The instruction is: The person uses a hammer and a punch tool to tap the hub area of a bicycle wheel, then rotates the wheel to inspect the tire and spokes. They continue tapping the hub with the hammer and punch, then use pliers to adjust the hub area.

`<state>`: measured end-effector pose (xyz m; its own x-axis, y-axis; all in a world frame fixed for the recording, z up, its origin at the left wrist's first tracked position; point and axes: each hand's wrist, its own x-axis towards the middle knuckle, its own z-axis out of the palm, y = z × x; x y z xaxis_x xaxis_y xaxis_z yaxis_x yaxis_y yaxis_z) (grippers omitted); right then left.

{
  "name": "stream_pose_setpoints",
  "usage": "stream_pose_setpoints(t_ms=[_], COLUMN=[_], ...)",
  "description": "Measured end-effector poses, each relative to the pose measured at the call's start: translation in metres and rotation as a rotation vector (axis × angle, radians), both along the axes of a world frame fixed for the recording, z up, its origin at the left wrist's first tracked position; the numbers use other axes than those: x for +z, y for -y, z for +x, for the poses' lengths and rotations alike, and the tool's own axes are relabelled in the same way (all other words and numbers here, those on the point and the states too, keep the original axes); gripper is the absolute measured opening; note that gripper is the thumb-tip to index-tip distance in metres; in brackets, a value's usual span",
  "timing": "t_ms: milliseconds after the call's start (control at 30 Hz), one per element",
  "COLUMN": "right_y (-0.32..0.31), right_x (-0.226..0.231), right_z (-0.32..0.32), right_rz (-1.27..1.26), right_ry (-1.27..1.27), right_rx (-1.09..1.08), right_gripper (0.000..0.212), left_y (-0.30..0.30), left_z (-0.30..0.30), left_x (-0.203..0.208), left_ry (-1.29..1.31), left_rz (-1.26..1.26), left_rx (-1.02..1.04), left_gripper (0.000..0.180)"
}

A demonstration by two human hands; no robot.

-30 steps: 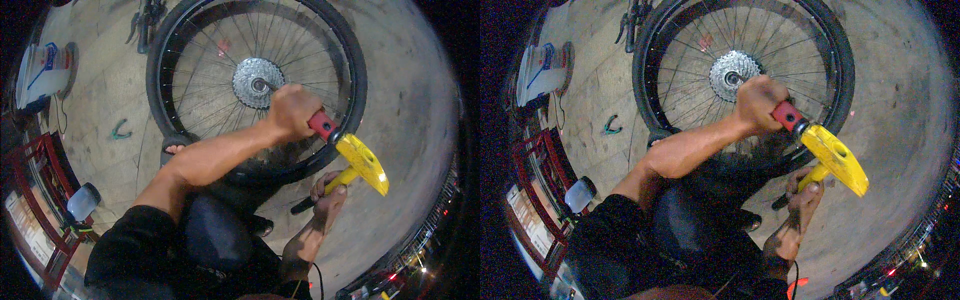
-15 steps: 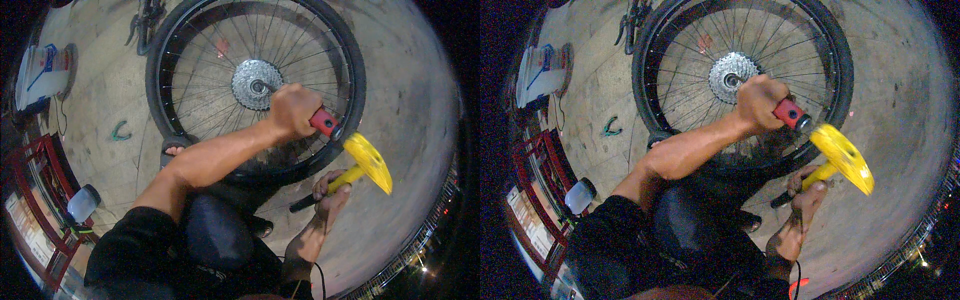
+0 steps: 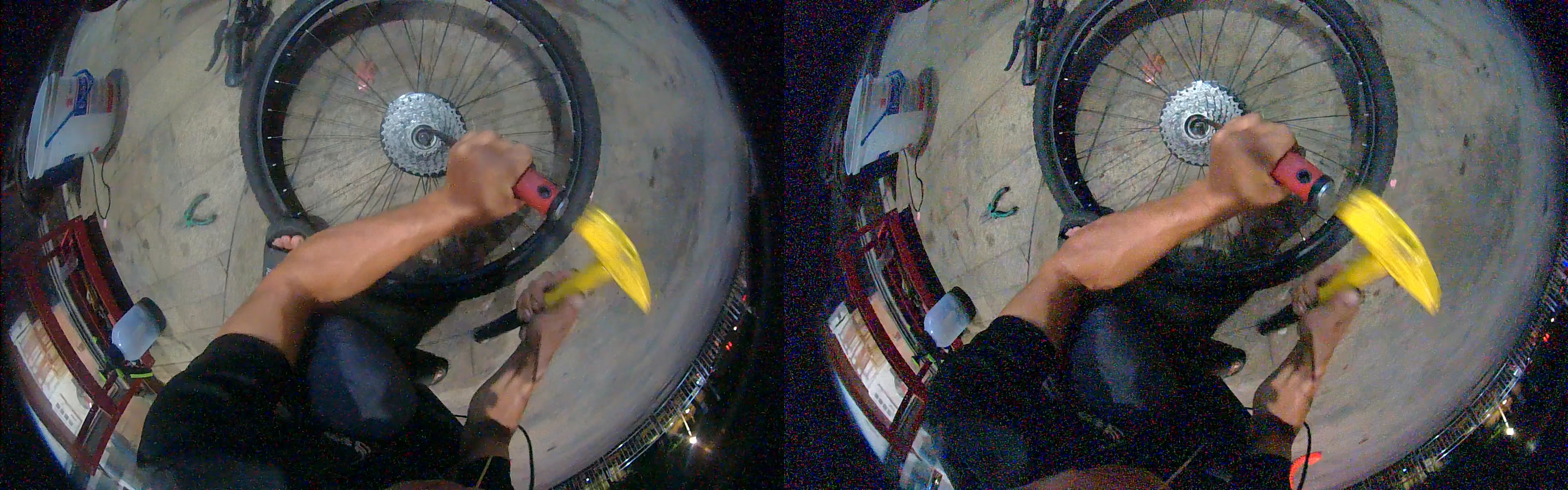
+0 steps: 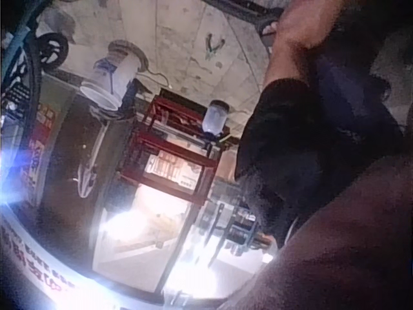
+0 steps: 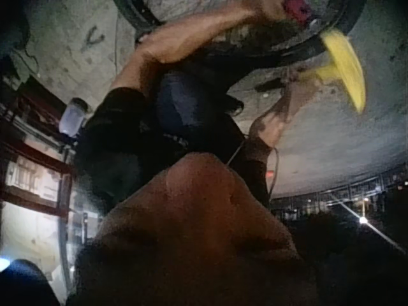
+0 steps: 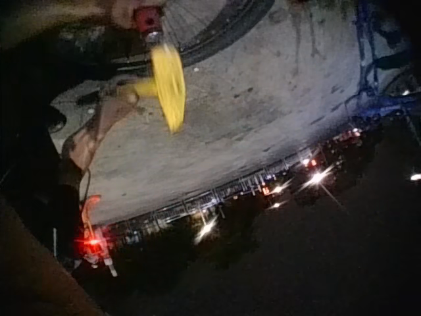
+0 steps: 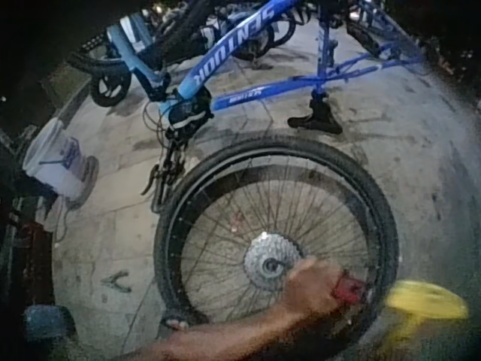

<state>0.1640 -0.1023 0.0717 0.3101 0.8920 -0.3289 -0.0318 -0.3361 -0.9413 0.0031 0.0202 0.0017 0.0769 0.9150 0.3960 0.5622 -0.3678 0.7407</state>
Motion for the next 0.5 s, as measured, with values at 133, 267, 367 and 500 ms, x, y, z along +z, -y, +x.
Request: stream_pose_setpoints(t_ms=[133,267,367,500], right_y=[-0.001,-0.001,-0.003,-0.006], right_x=[0.007,0.010,0.006,0.007], right_z=[0.004,0.000,0.000,0.000], right_rz=[0.106,-0.052,-0.050,-0.093], right_ry=[-0.149,0.012,-0.073,0.065], right_rx=[0.047,-0.015,-0.099,-0.002], right_gripper=[0.049,0.043,0.036,0.047], left_y=[0.000,0.000,-0.007,-0.004], left_z=[-0.002,0.001,0.002,-0.005], left_x=[0.001,-0.004,-0.006,-0.003], left_ry=[0.009,-0.015,0.018,0.008], left_rz=[-0.018,0.028,0.083,-0.033], left_rx=[0.008,0.069,0.075,0.073], left_gripper=[0.029,0.028,0.027,0.030])
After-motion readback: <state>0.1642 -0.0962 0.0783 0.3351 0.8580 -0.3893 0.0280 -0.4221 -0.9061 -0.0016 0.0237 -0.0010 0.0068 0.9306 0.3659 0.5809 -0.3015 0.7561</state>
